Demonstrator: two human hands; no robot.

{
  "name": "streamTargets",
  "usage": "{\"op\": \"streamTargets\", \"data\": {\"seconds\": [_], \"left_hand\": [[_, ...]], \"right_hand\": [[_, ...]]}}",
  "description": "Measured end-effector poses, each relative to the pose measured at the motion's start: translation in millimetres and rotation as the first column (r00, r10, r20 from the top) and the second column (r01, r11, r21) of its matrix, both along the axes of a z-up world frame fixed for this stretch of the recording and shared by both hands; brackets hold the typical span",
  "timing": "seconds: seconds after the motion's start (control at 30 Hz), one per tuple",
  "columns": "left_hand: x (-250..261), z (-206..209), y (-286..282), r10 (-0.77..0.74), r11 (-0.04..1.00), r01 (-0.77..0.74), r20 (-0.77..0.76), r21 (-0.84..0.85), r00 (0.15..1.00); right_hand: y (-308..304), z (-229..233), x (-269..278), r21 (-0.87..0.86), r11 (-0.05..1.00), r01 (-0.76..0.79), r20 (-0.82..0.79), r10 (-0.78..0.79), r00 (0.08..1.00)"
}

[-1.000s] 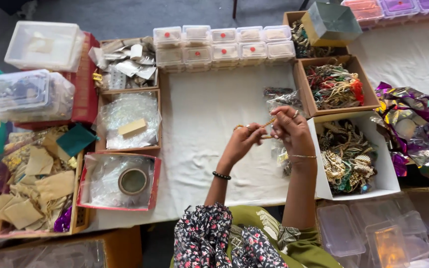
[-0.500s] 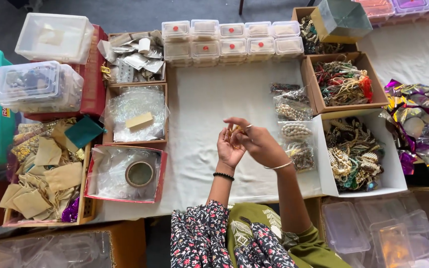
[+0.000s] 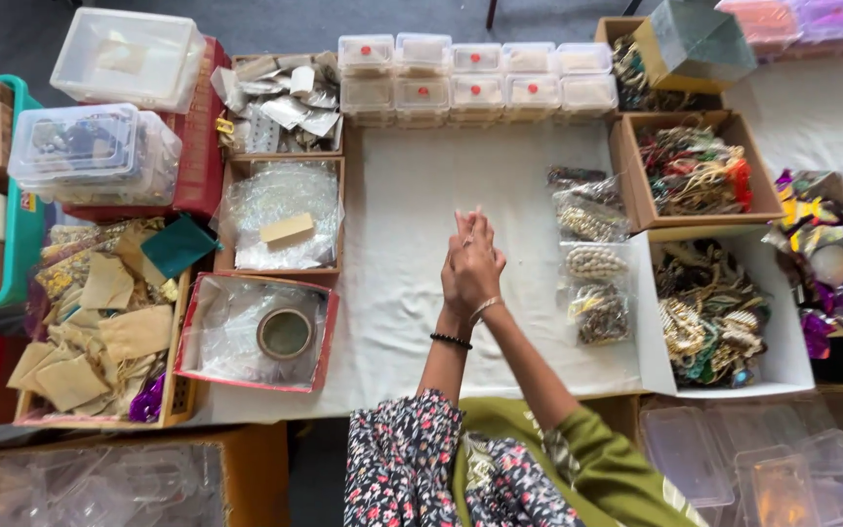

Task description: The person packs various jewelry items, including necklaces and bracelets, into small plastic bags and then places them into small plastic containers. They also handle small cloth pouches and place them into containers. The task involves repeatedly picking up items, bagging them, and organizing them into boxes on a table.

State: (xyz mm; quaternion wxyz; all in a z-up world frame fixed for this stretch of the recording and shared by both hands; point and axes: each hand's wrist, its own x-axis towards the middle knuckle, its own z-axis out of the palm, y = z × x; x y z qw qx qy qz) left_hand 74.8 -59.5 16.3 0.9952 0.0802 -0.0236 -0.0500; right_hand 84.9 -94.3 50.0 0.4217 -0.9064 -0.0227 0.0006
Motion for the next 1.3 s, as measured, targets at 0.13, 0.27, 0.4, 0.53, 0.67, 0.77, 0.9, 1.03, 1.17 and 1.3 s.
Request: {"op": "streamTargets", "data": {"seconds": [0.13, 0.27, 0.4, 0.53, 0.67, 0.77, 0.9, 1.03, 1.17, 1.3], "left_hand": [[-9.5, 6.9, 13.5, -0.004, 0.982, 0.028, -0.127, 0.185, 0.992], [-9.5, 30.9, 27.9, -0.060, 0.984, 0.098, -0.237, 0.150, 0.970], [9.0, -3.9, 30.0, 0.015, 0.988, 0.023, -0.242, 0.156, 0.970], [20.3, -58.8, 12.3, 0.006, 0.984, 0.023, -0.159, 0.179, 0.987], [-2.4, 31.6, 10.9, -0.053, 0.977, 0.069, -0.083, 0.204, 0.995], [-7.2, 49.1, 23.2, -0.054, 0.968, 0.075, -0.096, 0.238, 0.994], [-5.6, 31.3, 37.5, -0.022, 0.998, 0.031, -0.151, 0.057, 0.988], [-2.4, -20.5, 25.7, -0.059, 0.978, 0.063, 0.024, -0.197, 0.998], [-6.1, -0.4, 11.2, -0.119, 0.956, 0.168, 0.205, -0.240, 0.971], [-14.9, 2.8, 4.5, -0.162, 0.987, 0.159, -0.113, -0.031, 0.980]], "right_hand": [[-12.4, -20.8, 32.0, 0.063, 0.996, 0.070, -0.024, -0.069, 0.997], [-24.0, -42.2, 22.2, -0.053, 0.997, -0.049, 0.256, 0.061, 0.965], [-14.9, -58.9, -11.8, -0.244, 0.926, -0.287, 0.198, 0.337, 0.920], [3.5, -42.4, -3.7, 0.057, 0.957, -0.284, 0.175, 0.270, 0.947], [-6.6, -6.4, 42.4, -0.143, 0.971, -0.192, 0.148, 0.212, 0.966], [-21.9, 0.8, 52.3, -0.138, 0.966, -0.217, 0.112, 0.233, 0.966], [-35.3, -18.2, 23.0, 0.266, 0.853, -0.449, 0.217, 0.400, 0.890], [-20.6, -25.8, -24.8, -0.040, 0.880, -0.474, 0.247, 0.468, 0.848], [-8.4, -24.2, 4.1, -0.374, 0.895, -0.243, 0.424, 0.398, 0.814], [-15.2, -2.5, 43.8, -0.230, 0.898, -0.374, 0.156, 0.414, 0.897]]}}
